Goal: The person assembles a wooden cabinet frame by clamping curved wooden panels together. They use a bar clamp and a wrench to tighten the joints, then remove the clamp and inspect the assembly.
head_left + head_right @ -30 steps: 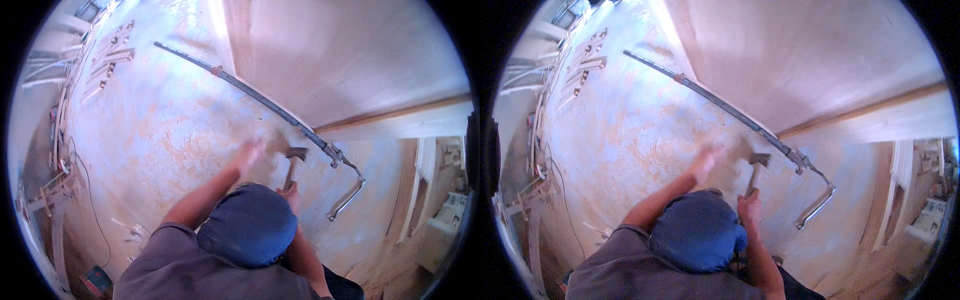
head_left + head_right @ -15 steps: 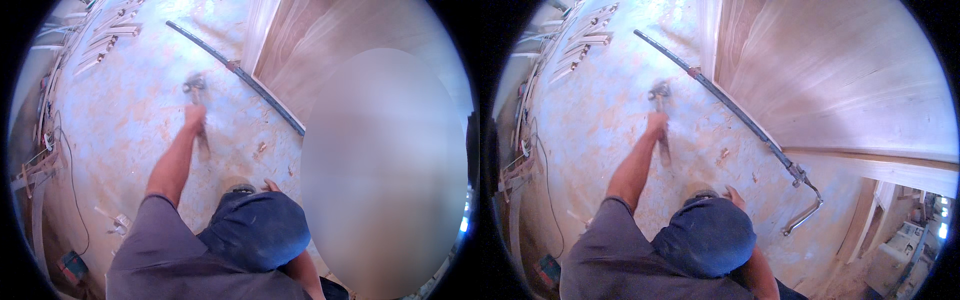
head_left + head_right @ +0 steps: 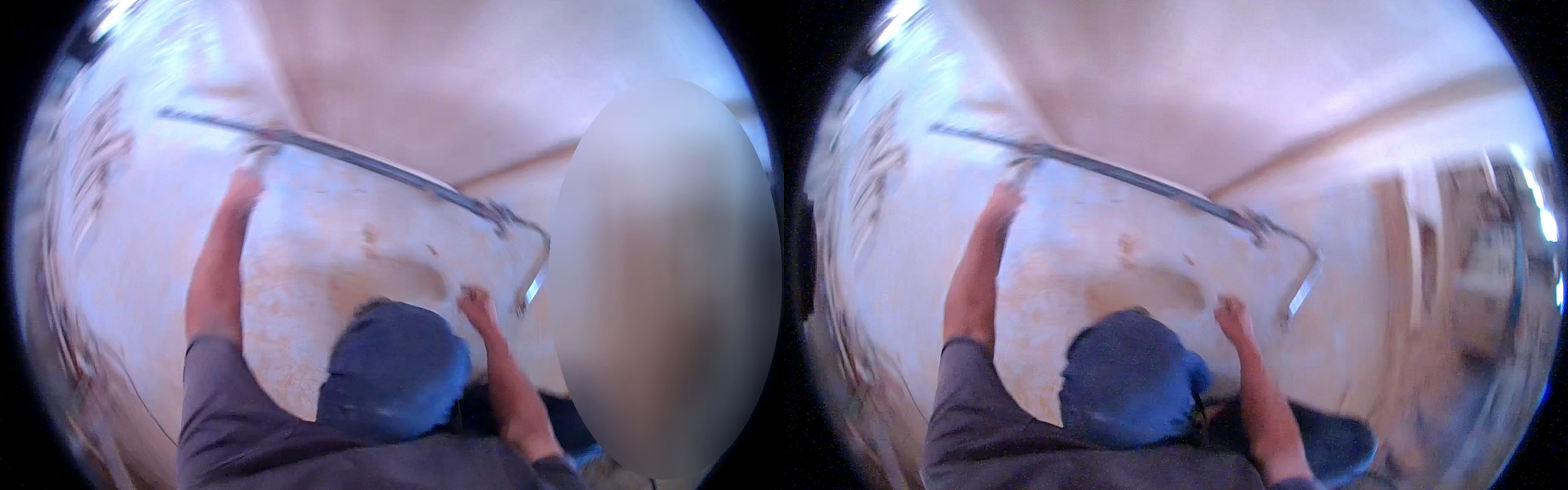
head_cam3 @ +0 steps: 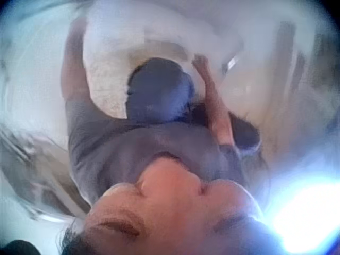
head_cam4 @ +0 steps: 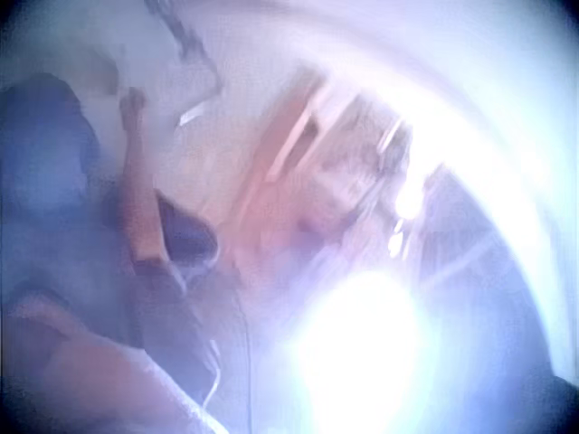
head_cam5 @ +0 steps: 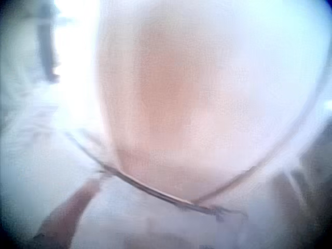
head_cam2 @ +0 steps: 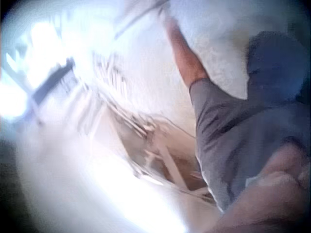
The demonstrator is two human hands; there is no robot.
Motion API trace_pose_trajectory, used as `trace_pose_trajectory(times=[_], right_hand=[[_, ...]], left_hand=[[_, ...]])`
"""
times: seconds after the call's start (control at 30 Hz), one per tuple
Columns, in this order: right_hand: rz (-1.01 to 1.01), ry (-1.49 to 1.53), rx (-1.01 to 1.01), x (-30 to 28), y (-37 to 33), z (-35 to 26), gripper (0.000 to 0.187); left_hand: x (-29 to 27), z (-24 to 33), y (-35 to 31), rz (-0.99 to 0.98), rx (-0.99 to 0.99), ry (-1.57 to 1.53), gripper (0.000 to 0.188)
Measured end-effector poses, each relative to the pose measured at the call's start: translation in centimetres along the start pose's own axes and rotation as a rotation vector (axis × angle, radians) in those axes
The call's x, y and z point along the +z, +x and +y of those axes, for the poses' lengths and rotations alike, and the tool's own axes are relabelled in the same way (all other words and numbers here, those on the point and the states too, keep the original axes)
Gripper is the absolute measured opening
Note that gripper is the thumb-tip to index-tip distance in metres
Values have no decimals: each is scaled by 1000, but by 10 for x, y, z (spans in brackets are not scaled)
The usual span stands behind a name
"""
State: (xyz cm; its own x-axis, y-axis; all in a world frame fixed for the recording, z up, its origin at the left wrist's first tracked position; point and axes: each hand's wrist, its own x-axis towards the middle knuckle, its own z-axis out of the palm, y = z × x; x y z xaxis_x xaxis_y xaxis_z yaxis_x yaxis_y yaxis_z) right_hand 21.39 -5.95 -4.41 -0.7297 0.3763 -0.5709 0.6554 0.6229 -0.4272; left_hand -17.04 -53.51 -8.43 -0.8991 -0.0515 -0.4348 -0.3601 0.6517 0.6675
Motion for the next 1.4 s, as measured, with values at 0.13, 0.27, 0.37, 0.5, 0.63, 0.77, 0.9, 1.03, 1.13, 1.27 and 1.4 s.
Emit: trace_pose_trajectory(times=[0.13, 0.27, 0.37, 0.5, 0.63, 0.77, 0.9, 1.03, 1.13, 1.27, 1.4], right_hand=[[376, 270, 316, -60, 20, 5, 35], [835, -106, 550, -89, 28, 137, 29], [569, -221, 583, -109, 34, 132, 31], [436, -147, 459, -103, 43, 116, 35], [405, -166, 339, -102, 52, 125, 30], [471, -91, 212, -102, 45, 115, 26], [199, 253, 277, -151, 41, 124, 31], [-96, 281, 245, -218, 48, 112, 37], [-232, 322, 210, -254, 60, 84, 34], [-443, 98, 193, -292, 86, 60, 32], [-556, -44, 240, -316, 122, 50, 33]], left_hand=[[-2, -68, -36, 149, -58, 4, 18], [57, -58, -127, 197, 57, 425, 27], [65, -1, -190, 235, 126, 718, 55], [101, 46, -186, 24, 191, 90, 70], [150, 137, -147, -354, -124, -779, 70], [173, 209, -134, -327, -262, -1017, 59], [204, 201, -110, -338, -317, -1067, 51], [226, 203, -107, -277, -345, -1073, 46], [230, 200, -100, -261, -348, -1093, 46], [226, 211, -110, -318, -278, -1032, 44], [223, 233, -122, -159, -341, -941, 41]])
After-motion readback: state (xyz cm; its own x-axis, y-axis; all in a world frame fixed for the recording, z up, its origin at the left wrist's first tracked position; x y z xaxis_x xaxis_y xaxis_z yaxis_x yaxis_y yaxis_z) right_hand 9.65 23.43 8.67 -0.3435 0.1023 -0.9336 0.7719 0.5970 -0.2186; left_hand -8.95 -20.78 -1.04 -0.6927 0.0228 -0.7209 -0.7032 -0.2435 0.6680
